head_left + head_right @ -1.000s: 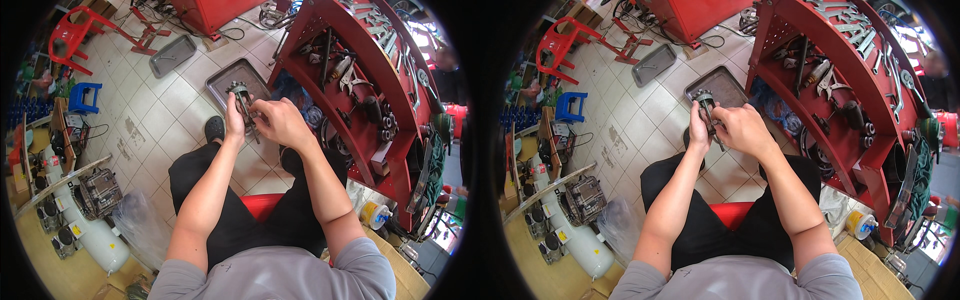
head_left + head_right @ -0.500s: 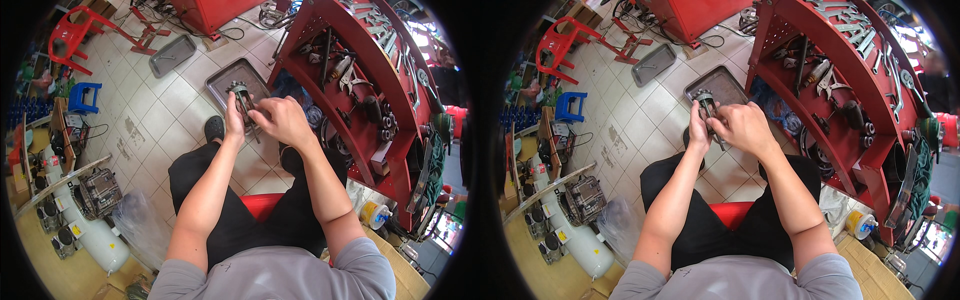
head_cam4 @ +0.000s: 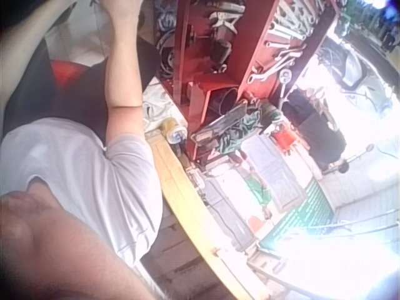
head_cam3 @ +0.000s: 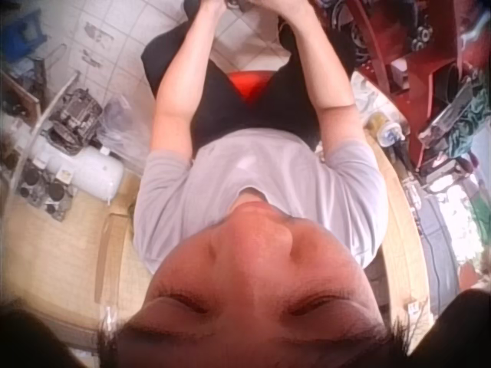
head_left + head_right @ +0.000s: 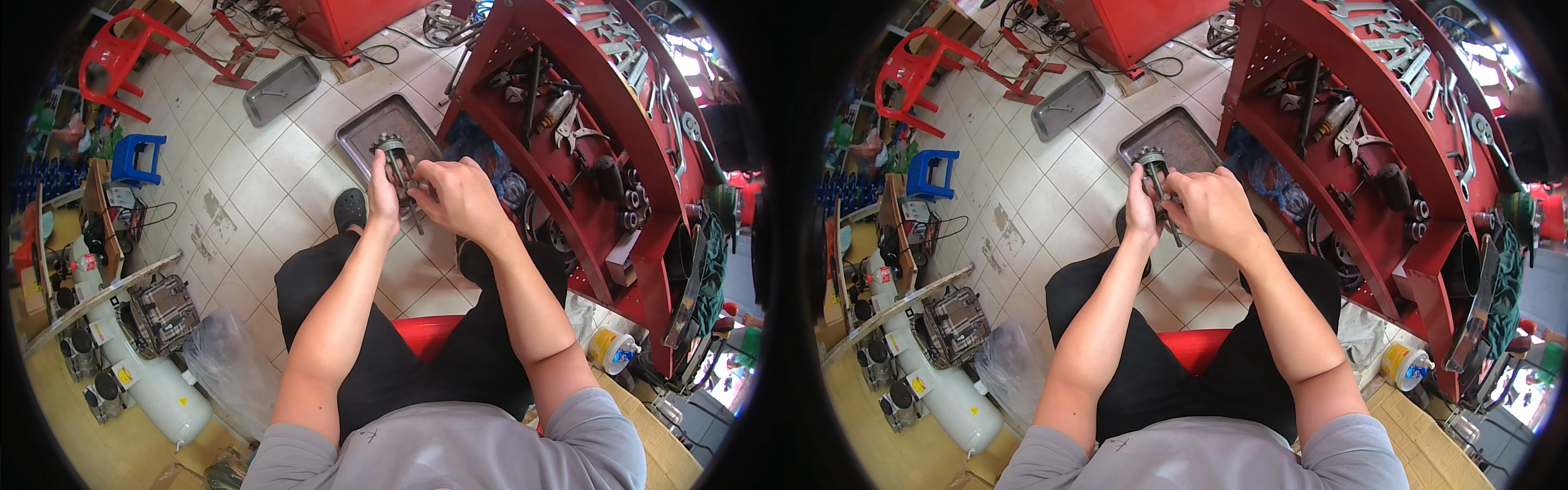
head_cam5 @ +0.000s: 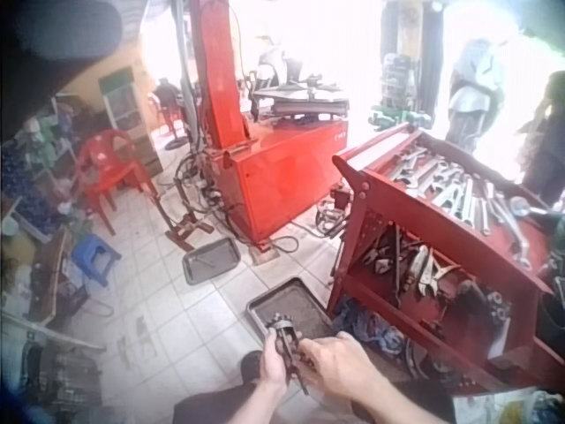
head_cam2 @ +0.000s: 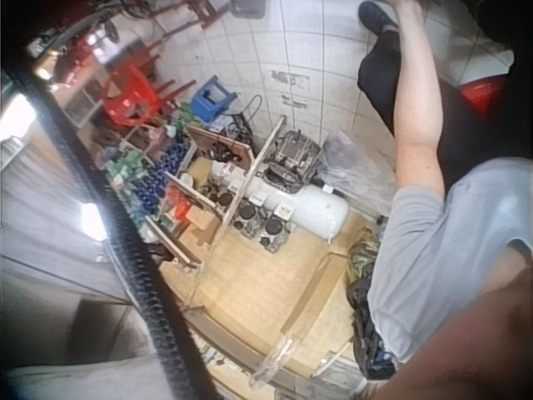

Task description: The person sits on a low stool in a workshop and assembles a cylindrical mechanical component, likely a starter motor. They insert a small metal pin into the component, rotate it to check alignment, and use a wrench to tighten a bolt on the side. The person repeatedly adjusts the pin and rotates the part to ensure proper fit.

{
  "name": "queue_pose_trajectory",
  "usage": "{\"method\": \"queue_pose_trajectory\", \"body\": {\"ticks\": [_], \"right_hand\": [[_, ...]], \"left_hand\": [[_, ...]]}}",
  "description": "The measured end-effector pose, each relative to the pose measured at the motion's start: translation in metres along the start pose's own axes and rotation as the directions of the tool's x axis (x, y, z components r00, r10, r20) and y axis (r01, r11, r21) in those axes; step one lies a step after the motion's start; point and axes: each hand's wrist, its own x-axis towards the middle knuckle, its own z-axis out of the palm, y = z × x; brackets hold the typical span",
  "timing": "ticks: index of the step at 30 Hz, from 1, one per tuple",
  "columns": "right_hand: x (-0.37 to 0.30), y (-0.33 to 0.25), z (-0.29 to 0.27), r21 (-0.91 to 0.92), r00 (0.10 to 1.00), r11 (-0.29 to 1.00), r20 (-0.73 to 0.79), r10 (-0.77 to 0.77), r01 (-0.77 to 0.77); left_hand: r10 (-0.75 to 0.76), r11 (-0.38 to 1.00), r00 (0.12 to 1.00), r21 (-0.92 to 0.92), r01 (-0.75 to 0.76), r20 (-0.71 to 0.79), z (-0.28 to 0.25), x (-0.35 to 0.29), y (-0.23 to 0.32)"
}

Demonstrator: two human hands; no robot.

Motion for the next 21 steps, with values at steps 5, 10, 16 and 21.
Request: {"method": "queue_pose_trajectory", "body": {"ticks": [5,10,16,21], "right_hand": [[0.003,-0.006,-0.009,0.067,0.997,0.995,0.038,0.067,-0.07],[0.004,0.007,0.003,0.154,1.0,0.988,-0.023,0.009,-0.006],[0.002,0.015,0.01,0.234,1.0,0.972,0.013,0.017,-0.02],[0.001,0.02,0.011,0.244,0.996,0.968,0.074,0.045,-0.062]], "left_hand": [[-0.084,0.996,0.994,0.001,0.084,0.072,-0.006,-0.001,0.002],[-0.201,0.979,0.979,-0.013,0.201,0.028,0.001,-0.007,0.007],[-0.359,0.929,0.932,-0.079,0.361,0.038,-0.007,-0.004,0.007],[-0.395,0.909,0.915,-0.108,0.402,0.08,-0.005,-0.006,0.008]]}}
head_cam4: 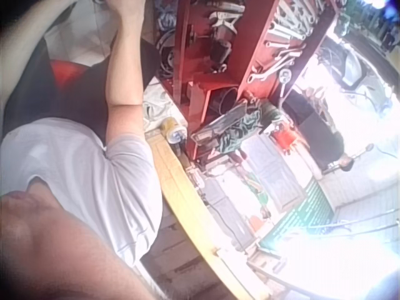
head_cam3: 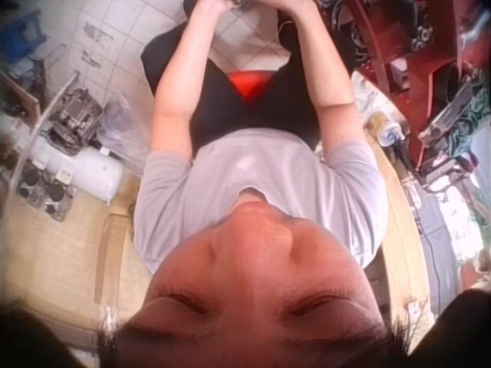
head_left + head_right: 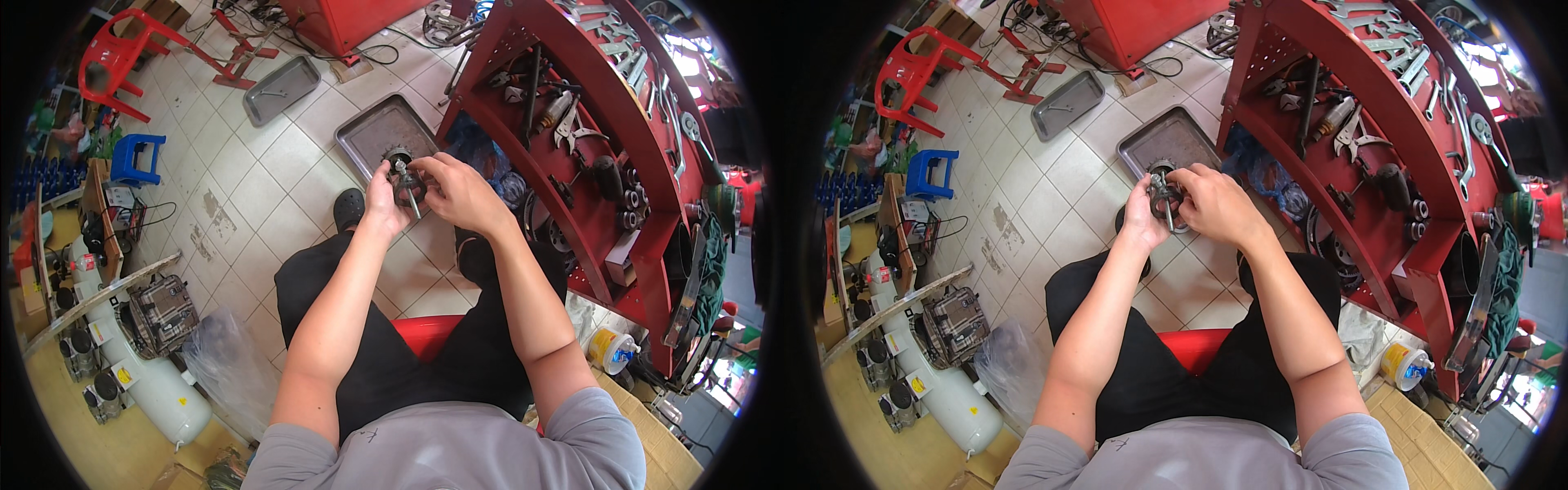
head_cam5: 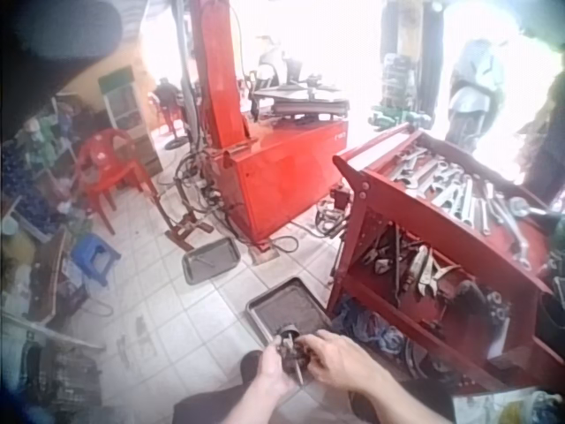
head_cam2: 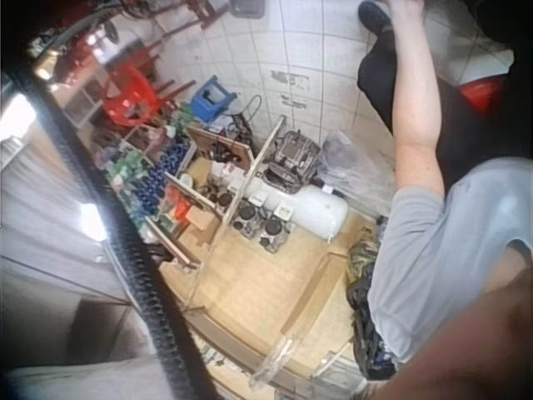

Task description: The person sits on a low stool in a workshop and assembles a cylindrical mechanical component, likely a starter motor. They insert a small metal pin into the component, rotate it to check alignment, and use a wrench to tighten a bolt on the side. The person repeatedly adjusts the pin and rotates the part to ensure proper fit.

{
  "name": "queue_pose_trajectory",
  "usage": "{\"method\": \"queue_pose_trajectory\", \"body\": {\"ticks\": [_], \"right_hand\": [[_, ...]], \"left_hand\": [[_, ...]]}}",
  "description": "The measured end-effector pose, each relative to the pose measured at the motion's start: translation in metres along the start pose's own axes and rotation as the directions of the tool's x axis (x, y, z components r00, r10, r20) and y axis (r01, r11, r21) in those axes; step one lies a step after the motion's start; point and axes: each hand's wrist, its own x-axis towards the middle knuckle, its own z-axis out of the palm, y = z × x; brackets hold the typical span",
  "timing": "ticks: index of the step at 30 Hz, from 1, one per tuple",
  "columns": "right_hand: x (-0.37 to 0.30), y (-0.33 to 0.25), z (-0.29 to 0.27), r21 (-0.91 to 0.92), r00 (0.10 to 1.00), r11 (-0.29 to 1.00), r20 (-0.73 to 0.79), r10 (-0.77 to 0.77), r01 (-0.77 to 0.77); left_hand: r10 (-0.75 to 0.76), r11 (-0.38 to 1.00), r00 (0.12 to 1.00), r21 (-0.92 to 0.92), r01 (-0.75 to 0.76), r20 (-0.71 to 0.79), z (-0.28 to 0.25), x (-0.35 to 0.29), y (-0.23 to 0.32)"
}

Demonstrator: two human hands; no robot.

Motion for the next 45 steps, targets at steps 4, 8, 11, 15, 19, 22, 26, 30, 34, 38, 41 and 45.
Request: {"method": "queue_pose_trajectory", "body": {"ticks": [4,8,11,15,19,22,26,30,34,38,41,45], "right_hand": [[0.0,-0.002,-0.003,0.02,0.999,1.0,0.048,0.003,-0.004],[-0.003,-0.003,0.003,-0.032,0.996,0.997,-0.044,-0.074,0.073],[-0.003,-0.009,0.009,-0.126,0.992,0.991,-0.107,-0.061,0.048],[0.001,-0.011,0.012,-0.155,0.994,0.987,-0.106,0.009,-0.026],[0.003,-0.011,0.009,-0.145,0.994,0.987,-0.098,0.053,-0.067],[0.003,-0.009,0.005,-0.091,0.991,0.99,-0.098,0.094,-0.103],[0.003,0.006,0.002,0.03,0.978,0.992,-0.165,0.129,-0.126],[0.0,0.014,0.005,-0.047,0.981,0.988,-0.129,0.143,-0.15],[0.0,0.006,0.003,-0.06,0.985,0.986,-0.079,0.15,-0.155],[0.0,-0.005,0.003,-0.01,0.987,0.99,-0.071,0.141,-0.142],[-0.001,-0.007,0.006,0.004,0.99,0.996,-0.101,0.094,-0.094],[-0.002,-0.012,0.003,0.004,0.992,0.997,-0.105,0.071,-0.071]], "left_hand": [[-0.025,0.999,0.998,-0.03,0.023,-0.056,0.0,0.002,0.0],[-0.044,0.998,0.996,-0.043,0.041,-0.077,-0.006,0.003,0.0],[-0.041,0.997,0.999,-0.065,0.038,-0.031,-0.011,0.006,-0.001],[-0.085,0.986,0.996,-0.146,0.084,0.001,-0.013,0.008,-0.002],[-0.076,0.994,0.997,-0.075,0.074,-0.021,-0.013,0.011,-0.006],[-0.087,0.994,0.996,0.06,0.088,-0.027,-0.004,0.004,-0.005],[-0.043,0.695,0.992,0.71,0.114,-0.117,0.003,-0.006,0.007],[0.247,0.374,0.964,0.927,-0.006,-0.093,0.008,-0.013,0.025],[0.538,0.434,0.831,0.798,-0.417,0.142,0.007,-0.007,0.017],[0.428,0.615,0.87,0.626,-0.479,0.245,0.011,-0.01,0.017],[0.382,0.704,0.88,0.528,-0.475,0.283,0.011,-0.011,0.018],[0.362,0.723,0.875,0.496,-0.481,0.322,0.007,-0.006,0.017]]}}
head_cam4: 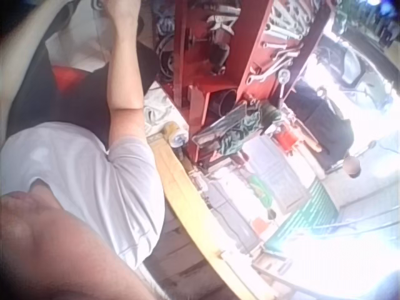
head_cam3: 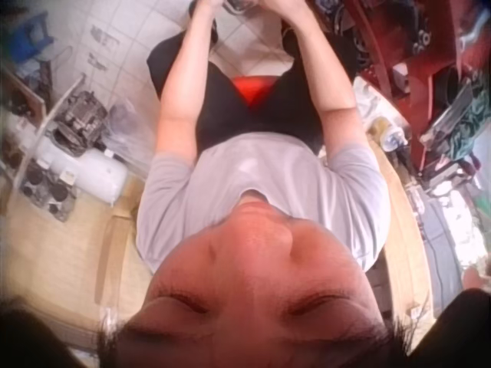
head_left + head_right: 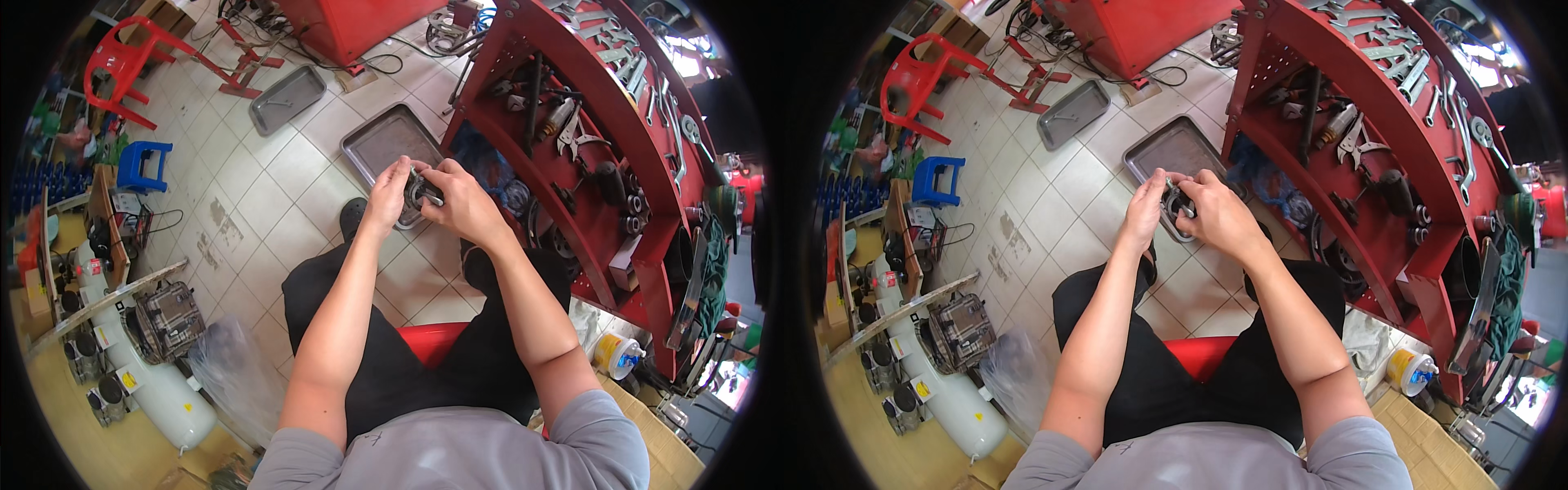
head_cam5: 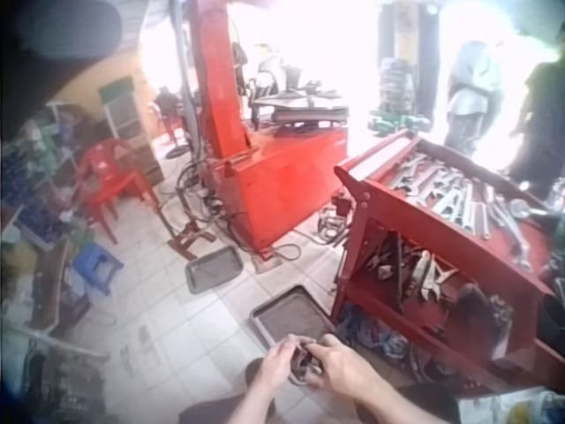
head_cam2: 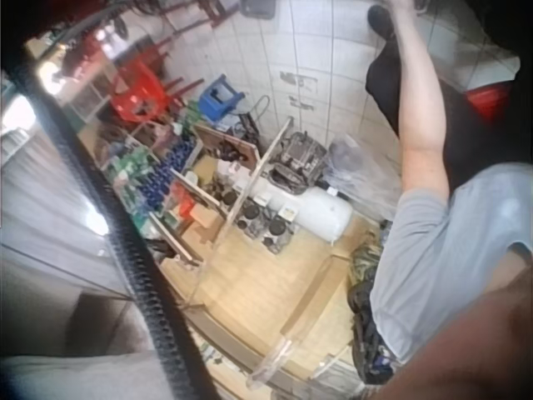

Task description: The person sits on a low stool in a workshop and assembles a cylindrical mechanical component, likely a starter motor. They insert a small metal pin into the component, rotate it to check alignment, and use a wrench to tighten a bolt on the side. The person repeatedly adjusts the pin and rotates the part to ensure proper fit.

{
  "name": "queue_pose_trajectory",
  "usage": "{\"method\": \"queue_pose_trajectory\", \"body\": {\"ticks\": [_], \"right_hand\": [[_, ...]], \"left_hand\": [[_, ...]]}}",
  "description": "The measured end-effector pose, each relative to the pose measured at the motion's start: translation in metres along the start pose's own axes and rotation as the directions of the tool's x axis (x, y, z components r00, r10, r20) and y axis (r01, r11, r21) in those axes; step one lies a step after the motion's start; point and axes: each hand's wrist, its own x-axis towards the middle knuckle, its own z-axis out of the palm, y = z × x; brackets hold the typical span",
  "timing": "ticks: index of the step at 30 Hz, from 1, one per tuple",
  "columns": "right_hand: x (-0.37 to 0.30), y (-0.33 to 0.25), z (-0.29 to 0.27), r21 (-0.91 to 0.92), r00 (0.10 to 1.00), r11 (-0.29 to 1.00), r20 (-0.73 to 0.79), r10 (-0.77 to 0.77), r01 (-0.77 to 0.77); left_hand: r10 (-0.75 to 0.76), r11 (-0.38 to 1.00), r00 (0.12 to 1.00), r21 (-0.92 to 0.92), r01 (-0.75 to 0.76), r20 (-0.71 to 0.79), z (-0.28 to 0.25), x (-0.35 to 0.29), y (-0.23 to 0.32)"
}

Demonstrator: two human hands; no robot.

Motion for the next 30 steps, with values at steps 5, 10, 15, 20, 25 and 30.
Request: {"method": "queue_pose_trajectory", "body": {"ticks": [5,10,15,20,25,30], "right_hand": [[-0.003,0.001,-0.002,0.015,0.997,0.998,0.045,0.057,-0.058],[-0.002,0.003,-0.004,0.028,0.994,0.996,0.07,0.08,-0.082],[-0.001,-0.005,-0.01,0.033,0.993,0.996,0.093,0.075,-0.078],[-0.003,-0.009,-0.011,0.073,0.997,0.997,0.067,0.031,-0.035],[-0.001,-0.016,-0.012,0.1,1.0,0.995,0.01,0.013,-0.014],[0.0,-0.014,-0.005,0.057,0.993,0.996,-0.093,0.074,-0.069]], "left_hand": [[-0.016,0.998,0.996,0.063,0.022,-0.086,0.006,-0.002,-0.007],[-0.041,0.997,0.994,0.053,0.046,-0.104,0.007,-0.001,-0.01],[0.052,0.993,0.992,0.109,-0.04,-0.112,0.007,-0.001,-0.012],[0.132,0.962,0.989,0.249,-0.112,-0.065,-0.001,-0.003,-0.007],[0.248,0.937,0.907,0.322,-0.135,-0.339,-0.011,0.011,-0.034],[-0.319,0.943,0.887,-0.202,0.263,-0.334,0.001,-0.001,-0.016]]}}
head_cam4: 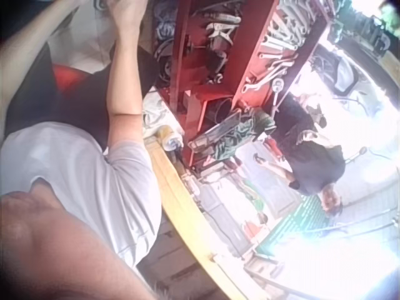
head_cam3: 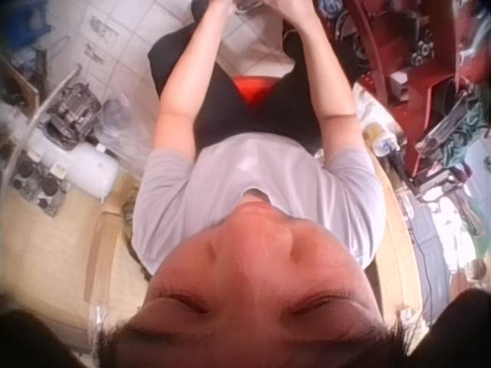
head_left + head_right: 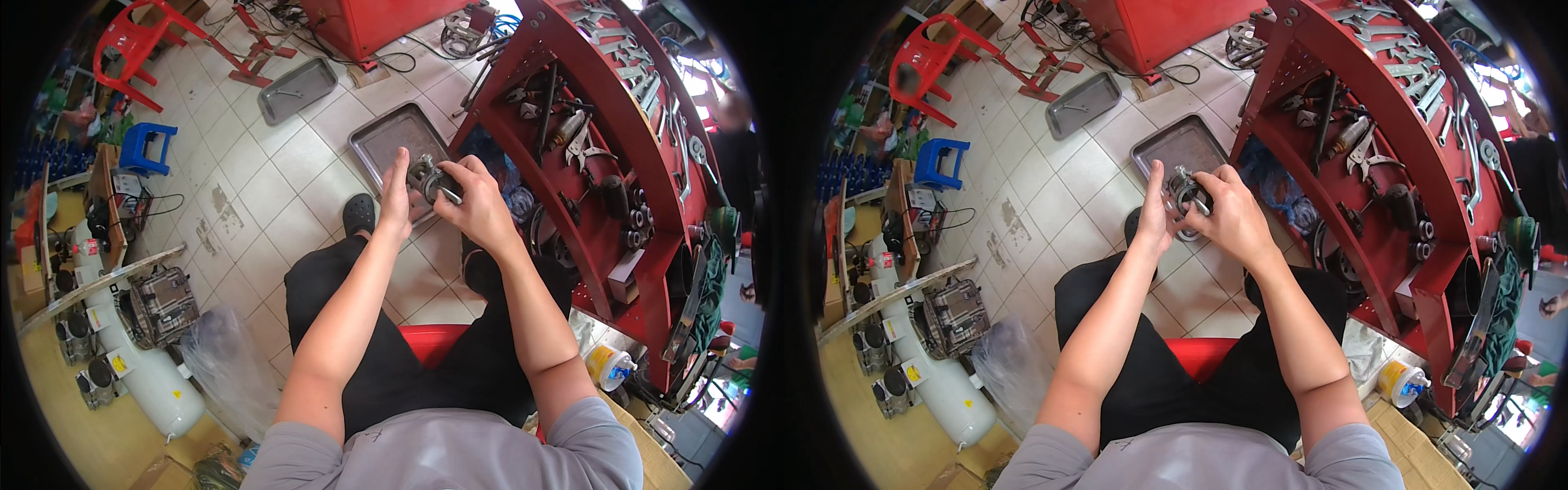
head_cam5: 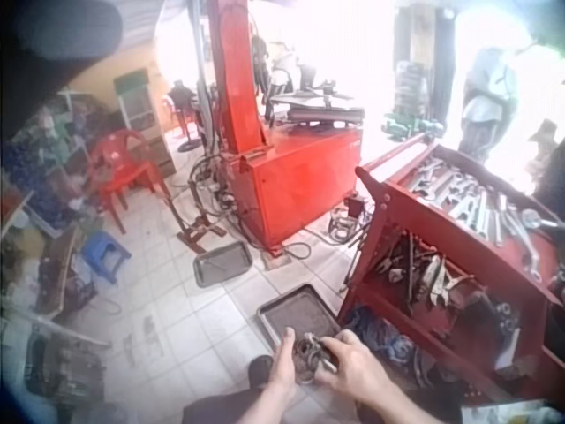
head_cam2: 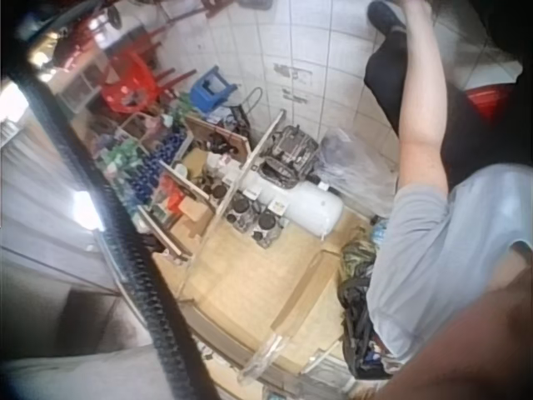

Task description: The person sits on a low stool in a workshop and assembles a cylindrical mechanical component, likely a starter motor. They insert a small metal pin into the component, rotate it to check alignment, and use a wrench to tighten a bolt on the side. The person repeatedly adjusts the pin and rotates the part to ensure proper fit.

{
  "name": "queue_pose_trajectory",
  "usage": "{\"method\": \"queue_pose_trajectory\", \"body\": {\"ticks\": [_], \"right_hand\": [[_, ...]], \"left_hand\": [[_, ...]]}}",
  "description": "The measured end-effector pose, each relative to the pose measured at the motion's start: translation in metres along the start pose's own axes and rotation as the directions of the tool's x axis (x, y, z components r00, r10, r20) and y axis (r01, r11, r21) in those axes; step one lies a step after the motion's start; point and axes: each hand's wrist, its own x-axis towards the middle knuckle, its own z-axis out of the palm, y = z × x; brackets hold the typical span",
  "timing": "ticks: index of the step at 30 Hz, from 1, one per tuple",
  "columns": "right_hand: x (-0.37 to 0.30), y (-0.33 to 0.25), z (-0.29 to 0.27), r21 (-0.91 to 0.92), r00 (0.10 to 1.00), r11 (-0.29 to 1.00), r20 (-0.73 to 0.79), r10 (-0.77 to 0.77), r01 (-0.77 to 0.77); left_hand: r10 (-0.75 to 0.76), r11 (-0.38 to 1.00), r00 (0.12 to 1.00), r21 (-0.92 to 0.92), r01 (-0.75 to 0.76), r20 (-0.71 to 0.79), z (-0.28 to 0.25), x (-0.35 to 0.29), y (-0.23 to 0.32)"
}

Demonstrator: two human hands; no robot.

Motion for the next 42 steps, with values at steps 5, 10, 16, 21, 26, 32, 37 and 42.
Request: {"method": "queue_pose_trajectory", "body": {"ticks": [5,10,16,21,26,32,37,42], "right_hand": [[-0.001,-0.001,0.011,-0.021,1.0,1.0,-0.002,0.005,-0.005],[-0.004,-0.003,0.016,-0.088,0.996,0.996,0.088,-0.018,0.026],[-0.001,-0.002,0.016,-0.01,1.0,1.0,0.018,0.004,-0.004],[-0.002,0.002,0.022,-0.026,0.999,0.999,0.009,-0.041,0.042],[-0.002,0.0,0.025,-0.033,0.999,0.998,0.018,-0.045,0.045],[-0.002,0.0,0.024,-0.05,0.996,0.995,0.024,-0.08,0.081],[-0.003,0.001,0.025,-0.044,0.996,0.995,0.031,-0.087,0.088],[-0.003,0.002,0.025,-0.05,0.996,0.995,0.025,-0.089,0.09]], "left_hand": [[-0.111,0.929,0.93,-0.296,0.223,0.352,0.011,-0.015,0.011],[-0.123,0.924,0.912,-0.29,0.249,0.391,0.003,-0.018,0.017],[0.048,0.862,0.935,-0.488,0.14,0.353,0.006,-0.012,0.007],[0.021,0.868,0.938,-0.472,0.155,0.345,0.01,-0.019,0.012],[0.008,0.878,0.944,-0.454,0.151,0.329,0.007,-0.015,0.009],[0.033,0.898,0.946,-0.424,0.113,0.322,0.008,-0.017,0.009],[0.034,0.907,0.943,-0.407,0.109,0.33,0.008,-0.017,0.009],[0.041,0.913,0.947,-0.398,0.094,0.317,0.009,-0.018,0.01]]}}
